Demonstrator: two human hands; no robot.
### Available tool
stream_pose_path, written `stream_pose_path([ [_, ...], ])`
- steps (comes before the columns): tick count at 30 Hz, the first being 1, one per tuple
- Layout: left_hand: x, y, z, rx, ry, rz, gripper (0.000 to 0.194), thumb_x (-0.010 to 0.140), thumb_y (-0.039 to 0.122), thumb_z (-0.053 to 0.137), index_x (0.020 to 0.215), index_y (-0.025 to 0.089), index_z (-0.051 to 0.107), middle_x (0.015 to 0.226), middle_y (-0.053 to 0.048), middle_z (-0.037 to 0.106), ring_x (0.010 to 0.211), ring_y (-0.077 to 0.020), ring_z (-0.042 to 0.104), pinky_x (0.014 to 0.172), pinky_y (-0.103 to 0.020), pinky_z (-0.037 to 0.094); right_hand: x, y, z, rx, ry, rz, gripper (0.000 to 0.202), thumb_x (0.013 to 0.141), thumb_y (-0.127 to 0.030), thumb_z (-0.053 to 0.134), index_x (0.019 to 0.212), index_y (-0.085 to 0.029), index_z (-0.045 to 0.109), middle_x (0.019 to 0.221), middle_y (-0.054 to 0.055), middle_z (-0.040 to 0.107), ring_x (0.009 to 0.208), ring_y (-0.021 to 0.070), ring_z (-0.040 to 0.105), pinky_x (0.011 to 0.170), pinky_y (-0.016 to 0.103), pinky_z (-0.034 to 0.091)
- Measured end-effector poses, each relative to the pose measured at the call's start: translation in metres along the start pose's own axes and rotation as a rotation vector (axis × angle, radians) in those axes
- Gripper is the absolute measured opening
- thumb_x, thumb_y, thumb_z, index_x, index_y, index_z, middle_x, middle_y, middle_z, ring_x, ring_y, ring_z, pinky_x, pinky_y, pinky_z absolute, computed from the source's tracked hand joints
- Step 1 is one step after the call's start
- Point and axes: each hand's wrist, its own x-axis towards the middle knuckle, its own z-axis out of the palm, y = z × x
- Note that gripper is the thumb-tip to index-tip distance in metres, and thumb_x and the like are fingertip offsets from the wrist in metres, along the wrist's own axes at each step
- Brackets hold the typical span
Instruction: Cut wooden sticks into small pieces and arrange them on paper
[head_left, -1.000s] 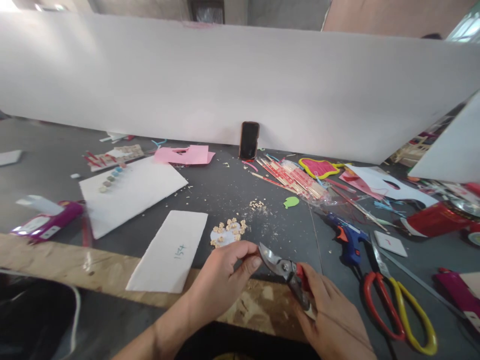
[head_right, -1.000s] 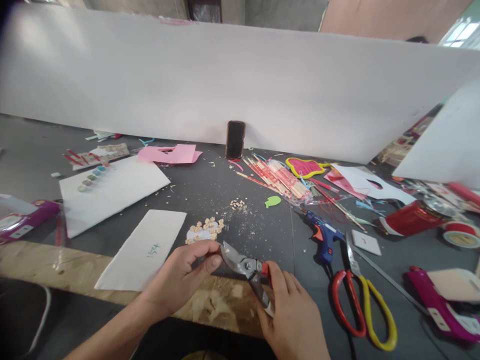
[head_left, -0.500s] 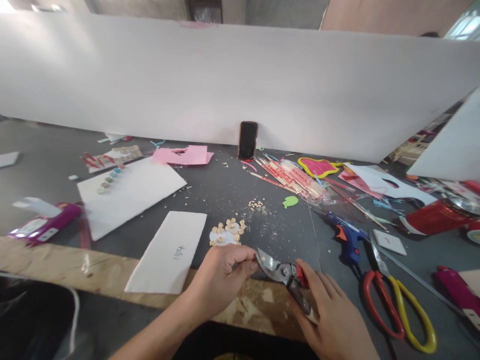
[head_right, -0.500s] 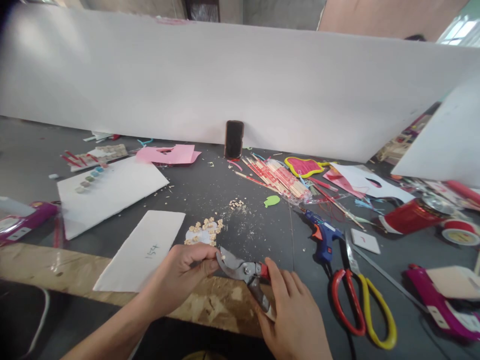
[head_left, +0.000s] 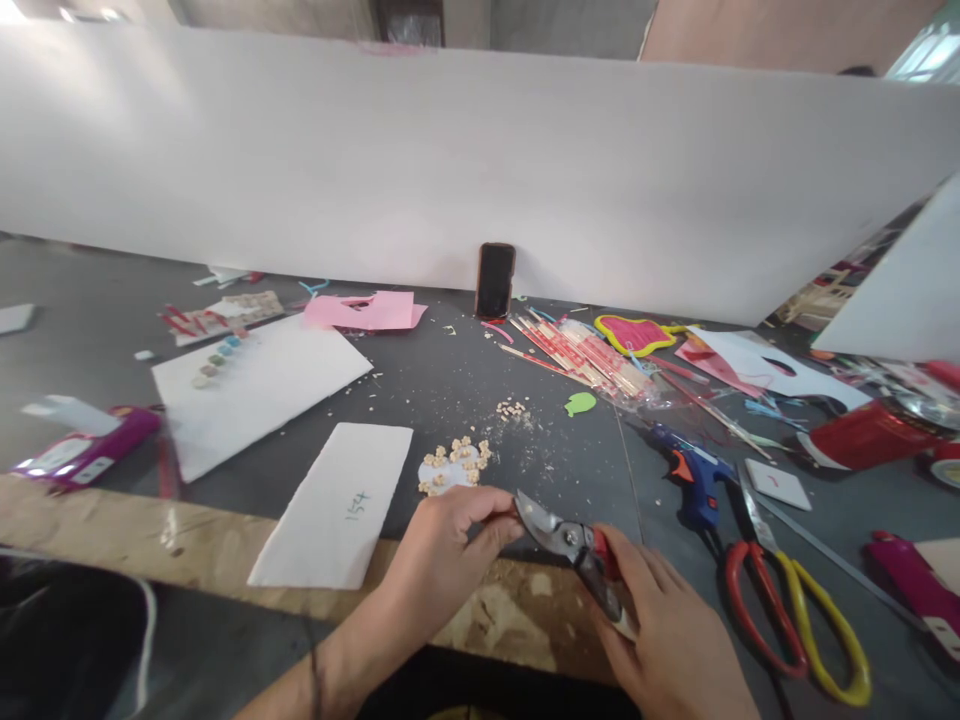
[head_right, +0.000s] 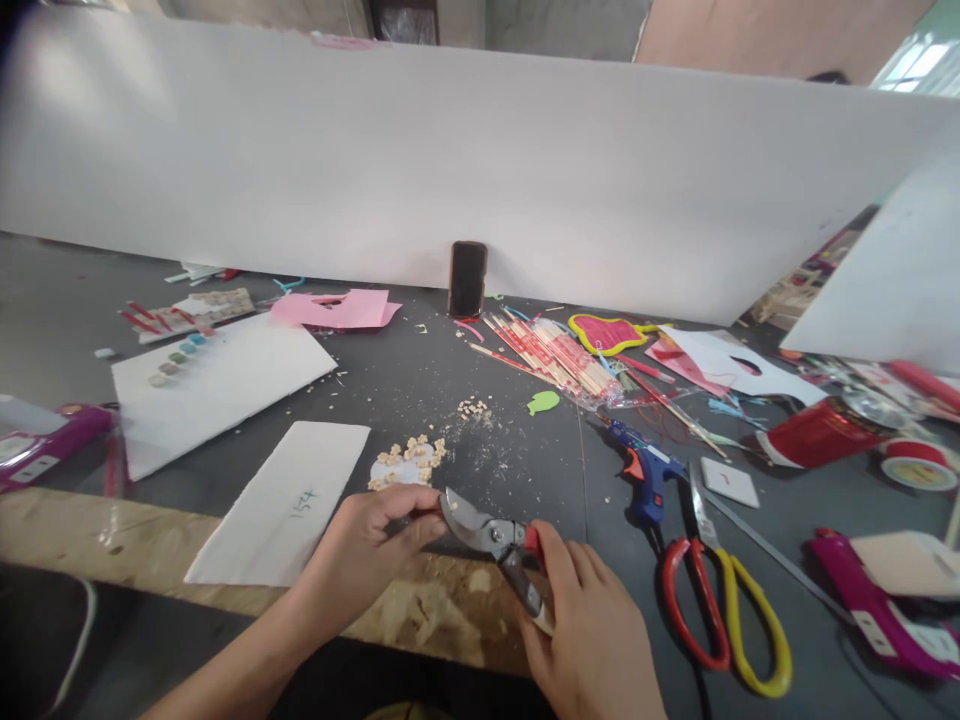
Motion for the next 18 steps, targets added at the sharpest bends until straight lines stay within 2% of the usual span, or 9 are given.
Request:
stream_pose_path([
  [4,-0.001,-0.003,0.003,0.024,0.029,0.017,0.026,0.084,0.019,0.047,0.061,0.016,0.059,0.058,0.001,0.055,0.061,-0.0128,0.052,0.058,-0.021,0.037,-0.001,-0.002,-0.002,-0.004,-0.044,0.034,0.053,0.078,-0.03,0.049,0.127,-0.016,0.036,0.097,0.009,0.062,0.085,0.0229,0.058,0.07,0.035,0.05],
  [10,0.0,0.0,0.0,-0.1,-0.078,-0.065,0.024,0.083,0.017,0.044,0.066,0.016,0.062,0.061,0.0,0.059,0.061,-0.0129,0.057,0.057,-0.02,0.039,-0.003,-0.002,-0.001,0.014,-0.084,-0.031,0.059,0.078,-0.027,0.048,0.133,-0.014,0.03,0.103,0.011,0.061,0.088,0.0242,0.054,0.074,0.039,0.048],
  [14,0.001,0.001,-0.004,-0.102,-0.147,-0.087,0.024,0.083,0.021,0.044,0.069,0.017,0.064,0.061,0.001,0.063,0.062,-0.013,0.059,0.058,-0.019,0.041,-0.002,-0.001,-0.001,0.019,-0.108,-0.049,0.061,0.078,-0.027,0.048,0.134,-0.014,0.028,0.109,0.012,0.059,0.092,0.0247,0.054,0.075,0.039,0.047],
  [18,0.0,0.003,-0.008,-0.11,-0.216,-0.118,0.024,0.083,0.021,0.044,0.07,0.018,0.064,0.059,0.002,0.064,0.058,-0.0127,0.061,0.057,-0.019,0.042,-0.003,0.0,-0.001,0.018,-0.111,-0.051,0.06,0.078,-0.027,0.049,0.134,-0.015,0.03,0.103,0.011,0.062,0.087,0.0231,0.058,0.071,0.037,0.047],
])
